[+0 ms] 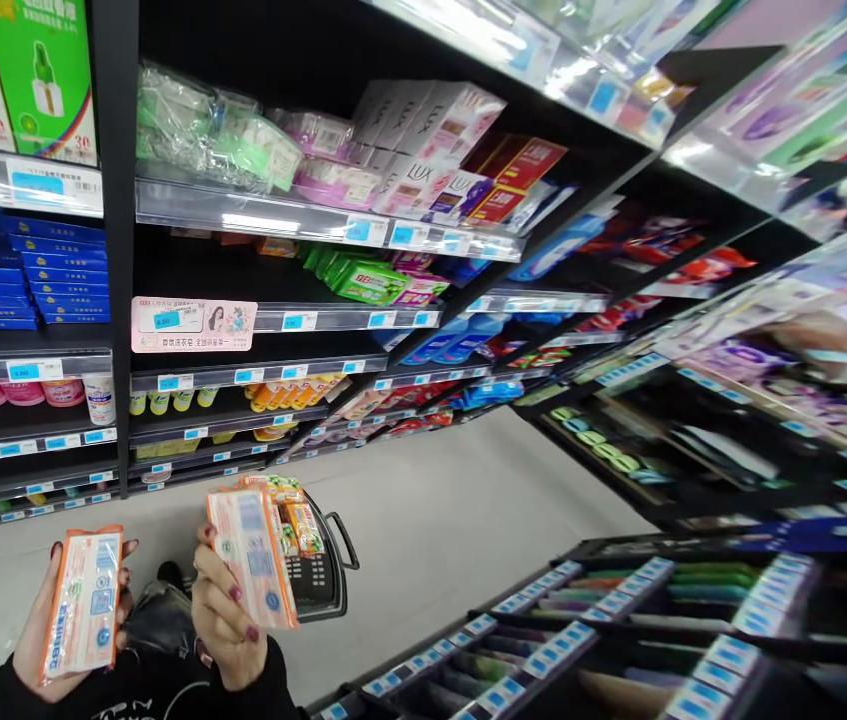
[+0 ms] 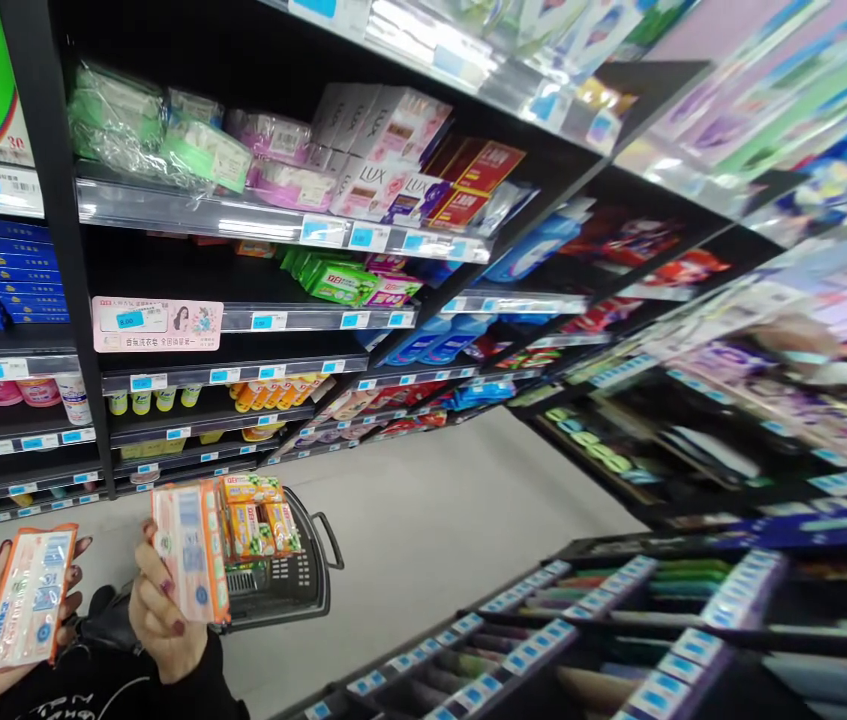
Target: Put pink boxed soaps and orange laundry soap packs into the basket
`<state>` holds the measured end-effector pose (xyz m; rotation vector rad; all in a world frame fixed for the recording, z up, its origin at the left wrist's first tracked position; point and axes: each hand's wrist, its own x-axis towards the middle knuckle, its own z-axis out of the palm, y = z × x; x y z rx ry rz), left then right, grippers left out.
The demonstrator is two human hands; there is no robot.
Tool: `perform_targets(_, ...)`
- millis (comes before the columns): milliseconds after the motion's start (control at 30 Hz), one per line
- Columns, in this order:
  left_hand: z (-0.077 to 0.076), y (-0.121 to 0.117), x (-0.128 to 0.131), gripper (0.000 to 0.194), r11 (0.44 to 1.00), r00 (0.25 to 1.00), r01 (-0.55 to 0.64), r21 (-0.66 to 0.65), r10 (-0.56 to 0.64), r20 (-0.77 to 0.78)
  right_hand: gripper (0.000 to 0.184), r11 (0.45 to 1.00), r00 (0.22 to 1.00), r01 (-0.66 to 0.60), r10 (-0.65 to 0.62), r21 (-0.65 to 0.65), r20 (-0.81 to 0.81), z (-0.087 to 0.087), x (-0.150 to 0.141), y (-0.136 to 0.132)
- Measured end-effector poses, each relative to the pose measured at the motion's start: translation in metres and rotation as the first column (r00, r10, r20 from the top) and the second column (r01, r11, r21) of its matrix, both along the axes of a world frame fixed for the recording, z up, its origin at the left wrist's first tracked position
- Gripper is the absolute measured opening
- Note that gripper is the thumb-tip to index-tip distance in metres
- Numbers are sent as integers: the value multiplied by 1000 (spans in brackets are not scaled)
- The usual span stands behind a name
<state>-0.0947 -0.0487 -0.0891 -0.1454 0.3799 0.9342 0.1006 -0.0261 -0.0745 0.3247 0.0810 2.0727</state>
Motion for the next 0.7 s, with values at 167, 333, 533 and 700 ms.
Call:
perform_targets(167,-4,-1,-1,59,1000,1000,5,26,-5,14,38,937,966,-74,-18,341,258,-8,3,3)
perform_targets(333,-4,-1,-1,54,1000,1000,19,19,-19,20,47,987,542,139,-140,76,828,21,8,-12)
perform_targets(533,-4,-2,-3,39,1000,997,14,23,-12,-82,56,921,0,94,-381,379,925,55,8,-25)
perform_targets(700,-11,-4,-6,45,999,985,2,46,6,-171,60,408,-706,-390,-708,825,17,58,5,-23)
